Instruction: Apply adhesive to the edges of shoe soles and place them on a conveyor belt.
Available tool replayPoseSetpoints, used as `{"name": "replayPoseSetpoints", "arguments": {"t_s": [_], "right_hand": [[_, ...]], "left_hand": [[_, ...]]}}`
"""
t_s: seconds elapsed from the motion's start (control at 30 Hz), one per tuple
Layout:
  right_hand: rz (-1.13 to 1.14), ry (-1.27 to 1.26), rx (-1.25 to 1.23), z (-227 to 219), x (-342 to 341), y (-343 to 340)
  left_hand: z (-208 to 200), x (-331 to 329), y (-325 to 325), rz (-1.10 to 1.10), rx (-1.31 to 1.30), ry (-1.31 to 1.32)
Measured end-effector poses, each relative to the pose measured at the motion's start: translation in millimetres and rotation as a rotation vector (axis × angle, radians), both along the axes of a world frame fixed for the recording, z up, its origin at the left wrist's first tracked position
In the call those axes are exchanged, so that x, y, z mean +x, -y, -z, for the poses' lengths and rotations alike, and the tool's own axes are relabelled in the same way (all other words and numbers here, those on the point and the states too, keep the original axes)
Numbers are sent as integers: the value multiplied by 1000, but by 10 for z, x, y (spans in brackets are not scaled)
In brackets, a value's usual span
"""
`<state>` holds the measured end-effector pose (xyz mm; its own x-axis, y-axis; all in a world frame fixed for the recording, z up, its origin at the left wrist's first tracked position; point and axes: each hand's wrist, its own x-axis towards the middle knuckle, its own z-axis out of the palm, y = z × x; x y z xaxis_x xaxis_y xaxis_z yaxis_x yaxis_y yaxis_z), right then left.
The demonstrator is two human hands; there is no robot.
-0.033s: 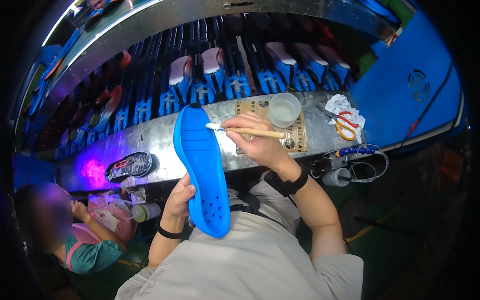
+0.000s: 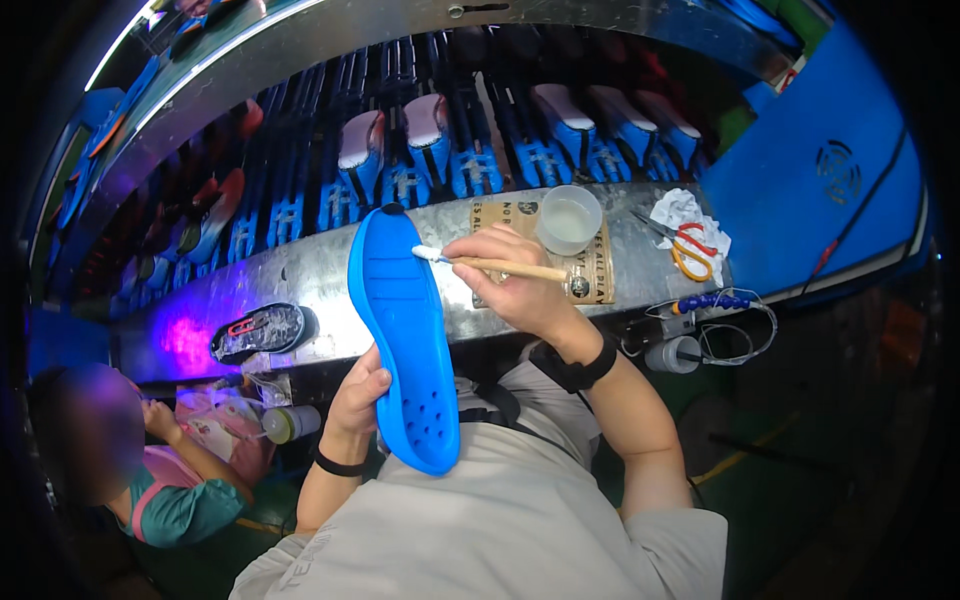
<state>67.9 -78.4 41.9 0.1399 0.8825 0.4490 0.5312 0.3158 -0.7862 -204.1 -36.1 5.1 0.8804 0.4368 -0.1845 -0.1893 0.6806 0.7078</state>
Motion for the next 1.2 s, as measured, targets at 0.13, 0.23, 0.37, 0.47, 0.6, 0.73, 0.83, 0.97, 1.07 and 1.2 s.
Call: {"name": "replayPoseSetpoints", "arguments": {"t_s": [0.13,0.23,0.37,0.47,0.6,0.73,0.83,0.97,1.07,1.2], "right_hand": [[-58,81,44,-1,-29,19],[-108,67,7,-30,-45,55],[-183,19,-50,-71,-70,97],[-201,-11,-82,-99,-99,127],[-241,-1,-69,-146,-114,159],[-269,0,-100,-190,-131,205],[-274,-1,-89,-212,-146,234],[-288,-14,-78,-242,-177,251],[-297,-25,-54,-249,-191,261],[-336,-73,-96,-235,-176,317]], "left_hand": [[-7,-24,-27,-2,-26,14],[-1,-41,-65,-13,-5,-4],[22,-65,-120,-65,11,-15],[34,-81,-154,-86,36,-19],[46,-87,-193,-127,74,-38],[43,-85,-226,-130,68,-33],[28,-80,-236,-143,71,-34],[12,-75,-255,-164,72,-38],[43,-84,-266,-169,64,-24],[132,-146,-285,-196,25,6]]}}
